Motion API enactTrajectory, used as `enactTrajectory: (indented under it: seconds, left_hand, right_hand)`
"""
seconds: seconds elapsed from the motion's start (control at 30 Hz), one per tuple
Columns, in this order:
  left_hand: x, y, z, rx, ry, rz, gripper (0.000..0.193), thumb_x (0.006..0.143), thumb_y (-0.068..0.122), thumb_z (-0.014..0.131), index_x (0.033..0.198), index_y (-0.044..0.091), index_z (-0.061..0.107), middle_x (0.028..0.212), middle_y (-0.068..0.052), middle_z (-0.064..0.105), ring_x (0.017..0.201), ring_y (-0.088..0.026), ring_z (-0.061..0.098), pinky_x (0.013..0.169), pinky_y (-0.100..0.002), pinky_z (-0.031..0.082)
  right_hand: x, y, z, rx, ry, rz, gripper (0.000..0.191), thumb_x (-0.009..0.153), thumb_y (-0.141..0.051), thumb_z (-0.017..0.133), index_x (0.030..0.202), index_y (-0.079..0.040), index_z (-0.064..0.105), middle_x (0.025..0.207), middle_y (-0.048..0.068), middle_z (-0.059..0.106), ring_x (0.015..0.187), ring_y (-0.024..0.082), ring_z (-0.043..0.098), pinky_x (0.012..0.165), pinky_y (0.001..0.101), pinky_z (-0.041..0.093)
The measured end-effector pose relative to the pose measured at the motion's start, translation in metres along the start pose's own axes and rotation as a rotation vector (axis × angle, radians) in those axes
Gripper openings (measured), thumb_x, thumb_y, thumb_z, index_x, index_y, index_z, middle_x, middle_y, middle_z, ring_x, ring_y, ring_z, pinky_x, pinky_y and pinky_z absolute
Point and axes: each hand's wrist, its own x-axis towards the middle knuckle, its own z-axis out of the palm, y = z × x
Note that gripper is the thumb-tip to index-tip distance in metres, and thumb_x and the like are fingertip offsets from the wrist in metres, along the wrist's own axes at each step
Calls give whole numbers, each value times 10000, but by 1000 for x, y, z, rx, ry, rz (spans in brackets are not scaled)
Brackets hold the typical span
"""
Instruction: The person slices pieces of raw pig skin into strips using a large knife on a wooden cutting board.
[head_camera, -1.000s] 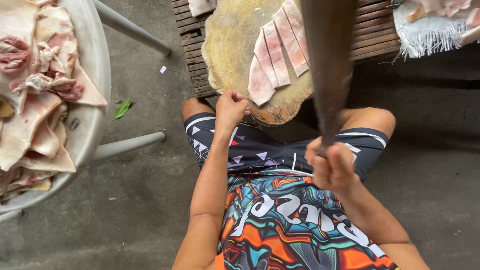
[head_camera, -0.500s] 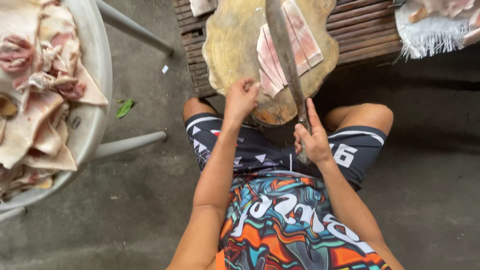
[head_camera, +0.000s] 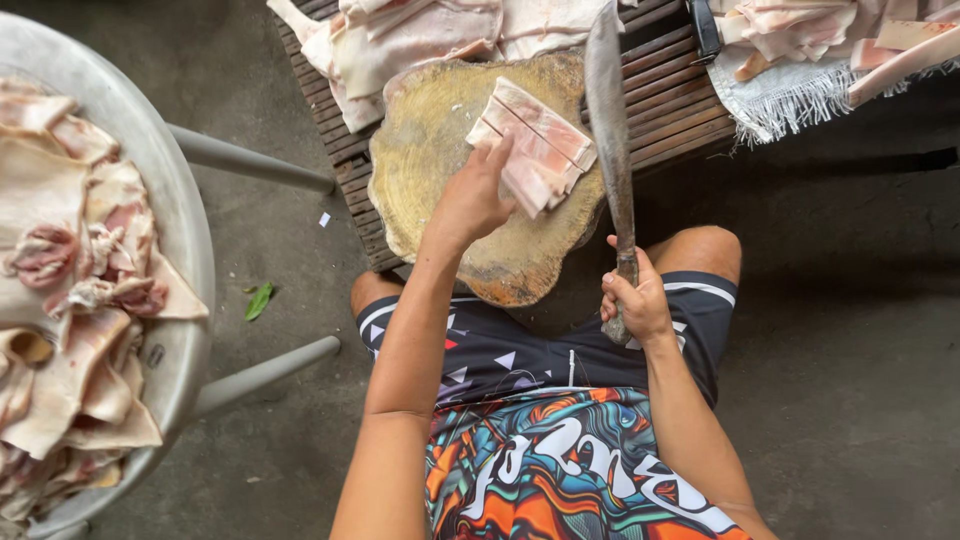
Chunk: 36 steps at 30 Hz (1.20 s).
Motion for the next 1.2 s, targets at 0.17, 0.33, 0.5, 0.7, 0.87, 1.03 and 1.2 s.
enactTrajectory:
  seconds: [0.17, 0.33, 0.5, 0.7, 0.87, 1.03, 1.2]
  left_hand:
    - [42, 39, -13, 702, -303, 201, 1534, 481, 403, 1016, 1634, 230, 19, 1704, -90, 5, 1550, -366, -6, 1172, -702, 66]
    - [86, 36, -11, 738, -444, 254, 1615, 399, 532, 1022, 1630, 223, 23, 1700, -69, 51, 1562, -327, 30, 1237, -645, 55]
    - [96, 14, 6, 648, -402, 359, 1221, 450, 443, 1012, 1454, 121, 397, 1450, -108, 456, 1367, -345, 385, 1135, -615, 290]
    - [52, -44, 34, 286, -111, 387, 277, 750, 136, 792, 971, 86, 634, 893, -103, 701, 796, -292, 698, 703, -445, 576]
    - [3, -45, 56, 178, 255, 139, 236, 780, -25, 669, 1000, 49, 628, 876, -139, 707, 764, -298, 700, 662, -432, 560]
    - [0, -31, 41, -105, 481, -3, 271, 755, 1, 671, 1014, 78, 656, 898, -157, 726, 828, -369, 712, 729, -464, 561]
    - [26, -32, 9, -604, 130, -576, 368, 797, 89, 696, 1163, 123, 672, 980, -108, 748, 800, -310, 741, 675, -434, 610]
  right_hand:
    - [7, 3, 4, -101, 12, -15, 646, 928, -1, 584, 1536, -92, 386, 677, 19, 519, 469, 101, 514, 456, 295, 491]
    - [12, -3, 5, -130, 58, -62, 654, 932, -8, 583, 1546, -94, 372, 710, 13, 529, 476, 102, 515, 463, 294, 491]
    - [18, -12, 16, -26, 51, -83, 673, 926, -10, 573, 1561, -80, 364, 706, 15, 511, 496, 99, 509, 489, 302, 501]
    - [24, -14, 24, 5, -27, -116, 682, 918, -12, 564, 1561, -88, 351, 695, 24, 515, 496, 106, 506, 500, 318, 508]
    - [27, -6, 30, 48, -87, 40, 672, 922, -26, 594, 1554, -64, 367, 709, 36, 525, 502, 111, 510, 509, 316, 503]
    - [35, -9, 35, 73, -103, 200, 711, 891, -30, 607, 1548, -66, 338, 716, 46, 531, 485, 115, 511, 490, 321, 505]
    - [51, -24, 30, 202, -224, 179, 701, 910, -19, 615, 1553, -18, 335, 711, 74, 540, 492, 132, 518, 501, 339, 524]
